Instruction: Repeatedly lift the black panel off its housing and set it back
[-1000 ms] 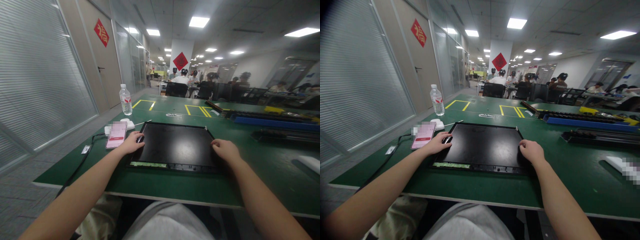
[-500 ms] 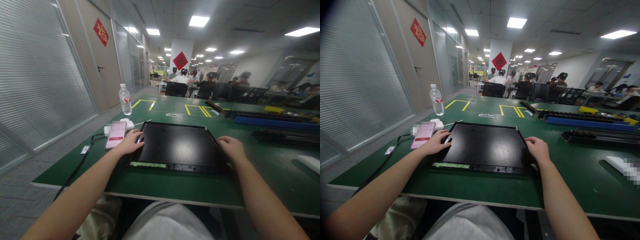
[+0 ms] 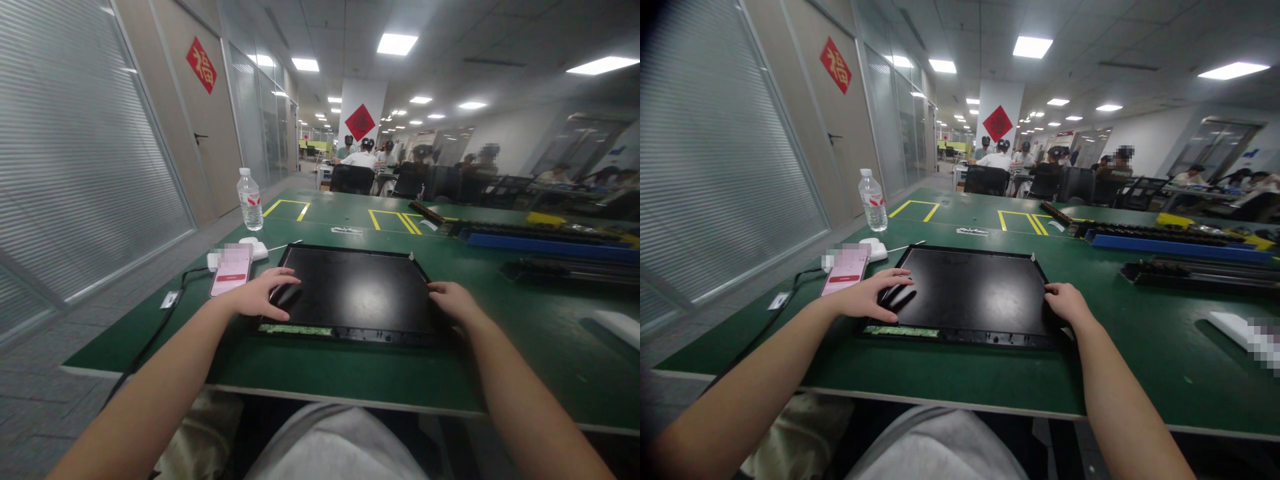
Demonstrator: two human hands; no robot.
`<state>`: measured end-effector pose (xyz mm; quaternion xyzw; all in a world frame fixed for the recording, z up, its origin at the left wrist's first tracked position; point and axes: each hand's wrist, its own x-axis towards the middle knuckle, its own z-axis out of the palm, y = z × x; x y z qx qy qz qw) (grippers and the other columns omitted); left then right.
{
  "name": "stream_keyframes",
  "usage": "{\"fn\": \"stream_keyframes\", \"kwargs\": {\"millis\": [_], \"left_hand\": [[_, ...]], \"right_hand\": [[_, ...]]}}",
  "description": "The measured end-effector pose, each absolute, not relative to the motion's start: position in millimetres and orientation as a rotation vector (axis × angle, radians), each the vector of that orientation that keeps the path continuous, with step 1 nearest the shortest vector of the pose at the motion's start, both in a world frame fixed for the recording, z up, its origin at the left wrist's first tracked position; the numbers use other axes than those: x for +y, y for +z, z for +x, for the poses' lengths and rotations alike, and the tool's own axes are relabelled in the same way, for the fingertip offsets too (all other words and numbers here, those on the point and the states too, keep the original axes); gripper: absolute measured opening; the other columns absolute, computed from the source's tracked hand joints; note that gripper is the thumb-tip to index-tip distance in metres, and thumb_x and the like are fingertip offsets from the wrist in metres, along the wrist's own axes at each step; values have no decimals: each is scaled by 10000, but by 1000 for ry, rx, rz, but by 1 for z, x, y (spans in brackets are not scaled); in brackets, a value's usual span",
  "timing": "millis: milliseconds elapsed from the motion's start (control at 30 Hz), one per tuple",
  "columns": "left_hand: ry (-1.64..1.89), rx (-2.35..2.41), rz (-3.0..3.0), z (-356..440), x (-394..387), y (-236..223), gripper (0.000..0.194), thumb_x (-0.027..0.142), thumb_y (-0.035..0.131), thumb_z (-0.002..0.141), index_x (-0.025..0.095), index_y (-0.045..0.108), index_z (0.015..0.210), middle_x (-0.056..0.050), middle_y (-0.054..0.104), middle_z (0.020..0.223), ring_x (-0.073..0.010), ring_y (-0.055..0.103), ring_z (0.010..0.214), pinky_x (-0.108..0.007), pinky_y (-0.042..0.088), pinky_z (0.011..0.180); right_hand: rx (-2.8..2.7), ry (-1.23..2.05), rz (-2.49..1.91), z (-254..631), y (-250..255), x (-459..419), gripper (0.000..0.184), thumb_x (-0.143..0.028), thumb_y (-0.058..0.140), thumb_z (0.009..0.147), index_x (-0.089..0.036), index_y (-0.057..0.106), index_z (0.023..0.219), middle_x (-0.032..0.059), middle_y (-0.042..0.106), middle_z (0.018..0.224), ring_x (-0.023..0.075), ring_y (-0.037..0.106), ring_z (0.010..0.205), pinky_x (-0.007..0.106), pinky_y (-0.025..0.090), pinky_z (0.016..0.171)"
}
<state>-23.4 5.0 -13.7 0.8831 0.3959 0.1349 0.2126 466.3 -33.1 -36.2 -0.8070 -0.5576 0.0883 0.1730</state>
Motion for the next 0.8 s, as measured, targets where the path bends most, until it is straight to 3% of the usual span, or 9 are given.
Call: {"fn": "stream_keyframes", "kwargs": {"millis": [267,467,800], "left_hand": [[333,1015,2430,-25,2,-8,863,461,845,598,298,553,1394,-109,375,1575,-359,366,1432,-486,294,1167],[436,925,2462,-20,-1,-4,787,420,834,613,302,591,1352,-84,401,1559,-347,392,1418,-464,296,1172],[445,886,2457,-15,-4,-4,729,286,802,615,282,610,1319,-96,374,1573,-353,364,1434,-487,280,1176]], "right_hand": [[-1557,334,-2209,480,-49,-26,444,-91,547,725,-178,754,1109,73,761,1015,208,708,894,275,523,767],[-1555,265,-2140,481,-57,-26,343,-173,631,714,-198,779,1022,84,752,864,233,699,819,300,533,706],[-1472,337,-2163,480,-55,-25,310,-162,644,726,-181,783,1003,104,751,921,236,699,861,311,529,759]]}}
